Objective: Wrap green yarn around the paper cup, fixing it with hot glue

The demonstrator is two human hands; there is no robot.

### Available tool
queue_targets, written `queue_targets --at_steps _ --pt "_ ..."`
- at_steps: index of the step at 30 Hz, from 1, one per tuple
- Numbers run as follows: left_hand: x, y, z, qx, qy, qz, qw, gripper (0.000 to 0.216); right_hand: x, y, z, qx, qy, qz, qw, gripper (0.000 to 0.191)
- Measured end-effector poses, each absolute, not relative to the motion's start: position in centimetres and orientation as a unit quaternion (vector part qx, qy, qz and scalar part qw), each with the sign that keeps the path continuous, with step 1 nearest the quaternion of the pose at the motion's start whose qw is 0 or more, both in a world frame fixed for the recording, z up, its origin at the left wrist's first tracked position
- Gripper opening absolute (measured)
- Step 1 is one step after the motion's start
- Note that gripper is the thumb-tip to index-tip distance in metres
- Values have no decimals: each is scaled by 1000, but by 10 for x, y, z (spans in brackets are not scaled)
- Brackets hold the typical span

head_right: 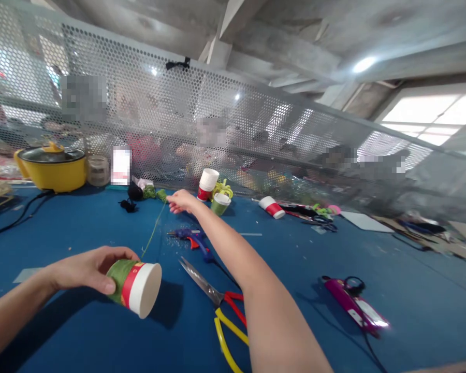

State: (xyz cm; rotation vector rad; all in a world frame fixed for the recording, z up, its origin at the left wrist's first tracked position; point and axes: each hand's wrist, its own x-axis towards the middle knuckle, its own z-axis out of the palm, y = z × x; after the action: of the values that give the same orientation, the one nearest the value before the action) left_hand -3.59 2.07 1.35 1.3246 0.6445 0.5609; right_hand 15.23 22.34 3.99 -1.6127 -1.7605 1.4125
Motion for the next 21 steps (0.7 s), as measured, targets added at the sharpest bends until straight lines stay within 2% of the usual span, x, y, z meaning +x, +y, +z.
queue_targets --at_steps 5,12,21 --pt "-26 17 11 605 281 226 710 56 130 186 36 -480 -625 599 142 17" --pt "-23 17 6 614 278 221 705 54 115 237 65 -490 -619 527 316 17" --pt "-21 17 3 620 284 226 696 54 112 270 99 -487 -627 461 397 21"
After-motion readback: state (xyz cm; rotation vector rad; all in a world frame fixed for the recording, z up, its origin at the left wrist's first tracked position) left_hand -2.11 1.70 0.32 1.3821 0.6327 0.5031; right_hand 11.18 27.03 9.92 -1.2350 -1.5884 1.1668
